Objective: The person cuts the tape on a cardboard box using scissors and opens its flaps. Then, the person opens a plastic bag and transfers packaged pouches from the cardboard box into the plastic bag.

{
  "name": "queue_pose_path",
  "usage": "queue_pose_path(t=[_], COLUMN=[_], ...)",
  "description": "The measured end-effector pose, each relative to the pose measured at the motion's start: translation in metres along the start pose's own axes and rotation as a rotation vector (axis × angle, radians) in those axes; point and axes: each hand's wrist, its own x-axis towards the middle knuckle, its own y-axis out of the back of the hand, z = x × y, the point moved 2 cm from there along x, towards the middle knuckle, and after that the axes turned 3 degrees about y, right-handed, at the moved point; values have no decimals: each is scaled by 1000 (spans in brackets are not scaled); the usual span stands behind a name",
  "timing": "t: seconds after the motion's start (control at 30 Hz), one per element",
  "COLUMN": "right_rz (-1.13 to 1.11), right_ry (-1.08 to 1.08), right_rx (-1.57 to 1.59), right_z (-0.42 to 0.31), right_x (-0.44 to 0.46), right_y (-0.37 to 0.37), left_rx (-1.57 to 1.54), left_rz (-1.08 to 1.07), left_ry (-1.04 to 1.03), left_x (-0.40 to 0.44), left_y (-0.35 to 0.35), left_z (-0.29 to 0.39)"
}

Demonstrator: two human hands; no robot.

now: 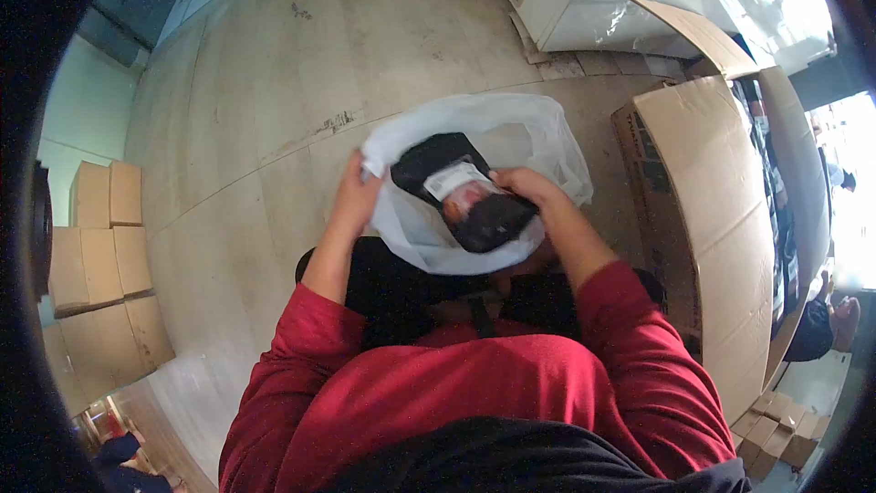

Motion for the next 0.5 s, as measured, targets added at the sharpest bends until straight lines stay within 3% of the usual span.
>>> queue_pose_path(t=[0.03, 0.07, 0.1, 0.13, 0.2, 0.27, 0.3, 0.33, 0.37, 0.43, 0.5], right_rz=[-15, -20, 24, 65, 104, 265, 253, 359, 463, 392, 265], right_ry=[-74, -71, -6, 60, 67, -6, -18, 278, 580, 583, 309], right_rx=[24, 20, 292, 564, 474, 127, 144, -106, -358, -398, -340], right_z=[4, 16, 27, 31, 51, 55, 55, 50, 43, 47, 47], right_x=[27, 54, 85, 109, 141, 141, 135, 129, 124, 141, 146], right_y=[-3, -7, -12, -22, -35, -47, -53, -53, -53, -53, -50], left_rx=[-3, -128, -250, -246, -471, -437, -722, -675, -557, -117, 144], left_rz=[3, -144, -290, -281, -289, 17, 114, 171, 209, 154, 126], left_ry=[3, 72, 140, 135, 256, 4, 229, 27, -2, 11, -2], left_x=[0, -7, -14, -20, -29, 0, 14, 21, 23, 29, 22], left_y=[-5, -15, -24, -18, -12, 34, 60, 81, 92, 95, 76], left_z=[0, -1, 0, 10, 30, 24, 19, 41, 49, 43, 46])
